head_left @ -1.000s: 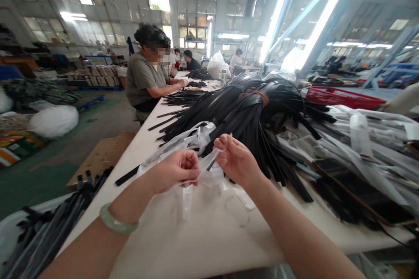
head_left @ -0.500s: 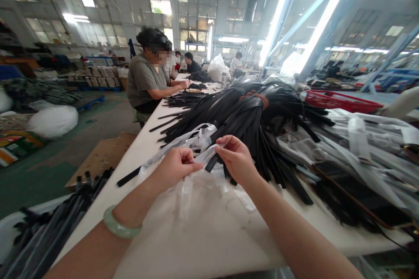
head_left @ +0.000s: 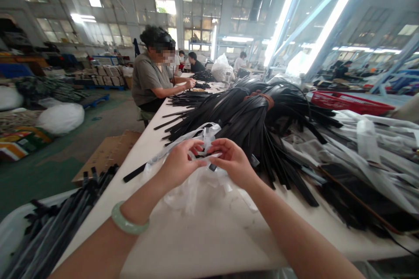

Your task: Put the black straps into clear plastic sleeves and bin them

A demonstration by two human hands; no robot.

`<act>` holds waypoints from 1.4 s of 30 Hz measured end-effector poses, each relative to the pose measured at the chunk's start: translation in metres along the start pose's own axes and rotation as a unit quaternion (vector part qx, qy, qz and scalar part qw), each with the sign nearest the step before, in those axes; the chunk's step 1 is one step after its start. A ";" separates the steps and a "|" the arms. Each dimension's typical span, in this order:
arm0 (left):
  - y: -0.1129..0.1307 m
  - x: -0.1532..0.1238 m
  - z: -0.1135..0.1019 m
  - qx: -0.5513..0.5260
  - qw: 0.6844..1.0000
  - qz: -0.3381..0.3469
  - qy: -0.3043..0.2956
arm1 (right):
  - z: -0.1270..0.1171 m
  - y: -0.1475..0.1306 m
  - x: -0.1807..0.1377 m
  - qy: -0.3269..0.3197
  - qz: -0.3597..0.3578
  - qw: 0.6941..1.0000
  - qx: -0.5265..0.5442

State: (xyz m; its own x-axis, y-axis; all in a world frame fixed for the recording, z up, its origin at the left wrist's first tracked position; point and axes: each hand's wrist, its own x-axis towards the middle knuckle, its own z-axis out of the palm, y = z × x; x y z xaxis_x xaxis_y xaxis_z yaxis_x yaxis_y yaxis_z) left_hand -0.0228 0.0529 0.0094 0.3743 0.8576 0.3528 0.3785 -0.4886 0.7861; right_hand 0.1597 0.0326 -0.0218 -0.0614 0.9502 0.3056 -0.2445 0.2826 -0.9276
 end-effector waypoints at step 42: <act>0.009 -0.006 0.019 -0.129 0.985 -0.076 -0.084 | -0.051 0.001 0.024 0.182 0.148 0.944 -0.232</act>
State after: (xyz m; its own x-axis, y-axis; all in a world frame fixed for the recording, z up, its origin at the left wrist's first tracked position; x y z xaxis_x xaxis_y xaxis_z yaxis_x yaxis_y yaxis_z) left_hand -0.0063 0.0402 0.0044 0.4725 0.8687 0.1489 0.2212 -0.2804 0.9341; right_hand 0.2073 0.0627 -0.0258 0.2971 0.9548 0.0017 0.1865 -0.0563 -0.9808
